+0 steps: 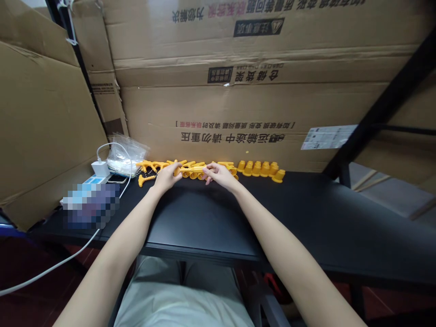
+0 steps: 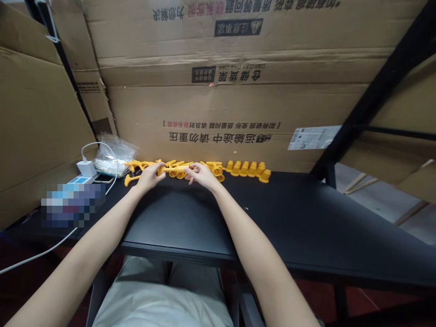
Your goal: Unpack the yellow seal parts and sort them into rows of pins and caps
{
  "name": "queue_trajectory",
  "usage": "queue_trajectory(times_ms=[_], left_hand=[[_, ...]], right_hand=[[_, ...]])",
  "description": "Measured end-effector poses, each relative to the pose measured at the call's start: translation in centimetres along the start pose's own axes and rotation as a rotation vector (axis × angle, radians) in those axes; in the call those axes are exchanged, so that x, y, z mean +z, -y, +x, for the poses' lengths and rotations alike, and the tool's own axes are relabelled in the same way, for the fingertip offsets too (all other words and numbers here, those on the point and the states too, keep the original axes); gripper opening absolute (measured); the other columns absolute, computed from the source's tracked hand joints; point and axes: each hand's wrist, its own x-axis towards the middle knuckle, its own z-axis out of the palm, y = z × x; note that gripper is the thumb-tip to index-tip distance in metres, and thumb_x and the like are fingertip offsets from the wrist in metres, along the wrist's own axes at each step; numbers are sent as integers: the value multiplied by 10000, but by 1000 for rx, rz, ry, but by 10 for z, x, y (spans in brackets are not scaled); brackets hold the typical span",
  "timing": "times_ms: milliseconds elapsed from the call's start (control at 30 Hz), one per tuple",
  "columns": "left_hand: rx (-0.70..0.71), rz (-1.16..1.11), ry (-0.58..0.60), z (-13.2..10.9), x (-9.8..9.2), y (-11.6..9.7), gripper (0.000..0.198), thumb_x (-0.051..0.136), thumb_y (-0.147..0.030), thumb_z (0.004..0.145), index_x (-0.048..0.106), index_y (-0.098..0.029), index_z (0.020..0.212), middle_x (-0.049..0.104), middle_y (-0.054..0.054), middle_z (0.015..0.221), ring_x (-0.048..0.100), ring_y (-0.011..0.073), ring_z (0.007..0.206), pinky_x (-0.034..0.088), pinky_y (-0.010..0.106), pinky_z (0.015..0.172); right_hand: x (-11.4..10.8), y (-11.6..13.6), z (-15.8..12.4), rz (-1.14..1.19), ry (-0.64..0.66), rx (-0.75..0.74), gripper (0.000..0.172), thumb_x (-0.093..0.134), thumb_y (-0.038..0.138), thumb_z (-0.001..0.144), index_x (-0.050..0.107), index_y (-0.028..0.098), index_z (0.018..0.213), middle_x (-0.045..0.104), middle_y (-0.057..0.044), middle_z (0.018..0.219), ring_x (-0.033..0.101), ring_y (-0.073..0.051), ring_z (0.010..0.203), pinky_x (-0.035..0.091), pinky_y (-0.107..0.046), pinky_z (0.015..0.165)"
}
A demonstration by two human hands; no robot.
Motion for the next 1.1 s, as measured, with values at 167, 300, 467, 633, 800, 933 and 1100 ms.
queue_trajectory(times_ms=[167, 300, 467, 633, 800, 933, 1100], left_hand=[[5, -7, -12, 0, -1, -5, 284, 575, -207, 797, 604, -217, 1079, 707, 42, 1007, 662, 183, 879, 481, 276, 805], [-1, -20, 3, -1, -3, -6, 283, 599, -282, 792, 593, -221, 1069, 705, 41, 973, 655, 194, 857, 481, 292, 784], [-11, -37, 31, -2, -4, -3, 319, 602, -387, 790, 577, -227, 1064, 693, 37, 935, 640, 198, 828, 482, 302, 758], [-11, -45, -2, -3, -6, -5, 280, 504, -411, 858, 582, -218, 1045, 686, 51, 956, 632, 200, 833, 474, 313, 777], [-10, -34, -51, -4, -4, -7, 267, 411, -358, 908, 592, -198, 1020, 683, 71, 978, 629, 199, 881, 466, 308, 806], [-15, -7, -62, -5, -1, -4, 275, 412, -364, 910, 596, -192, 1020, 682, 77, 984, 630, 202, 891, 468, 306, 810], [-30, 9, -62, -5, 0, -3, 271, 426, -372, 910, 602, -198, 1019, 685, 72, 984, 633, 197, 903, 470, 297, 817]], right_hand=[[5, 4, 0, -26, -41, 83, 492, 513, 642, 829, 552, 153, 799, 627, -16, 491, 552, -112, 357, 431, -222, 437], [6, 2, 2, -70, -27, 129, 523, 473, 638, 854, 597, 130, 873, 673, -39, 592, 591, -111, 406, 448, -235, 478], [1, 0, 2, -29, -18, 70, 481, 588, 455, 866, 533, 158, 1240, 726, -64, 873, 658, -117, 567, 498, -249, 570], [-1, -1, 0, -16, 10, 37, 466, 625, 333, 857, 513, 133, 1263, 728, -67, 837, 657, -123, 588, 514, -255, 614], [3, 1, 0, 27, -11, 81, 337, 603, 325, 879, 571, 119, 1144, 717, -57, 739, 647, -119, 552, 503, -235, 584], [7, 3, 0, 47, 8, 97, 247, 576, 352, 898, 618, 126, 987, 701, -43, 675, 636, -104, 524, 478, -200, 528], [9, 4, -1, 73, 15, 121, 261, 555, 330, 912, 610, 117, 1051, 703, -43, 669, 640, -105, 523, 484, -197, 518]])
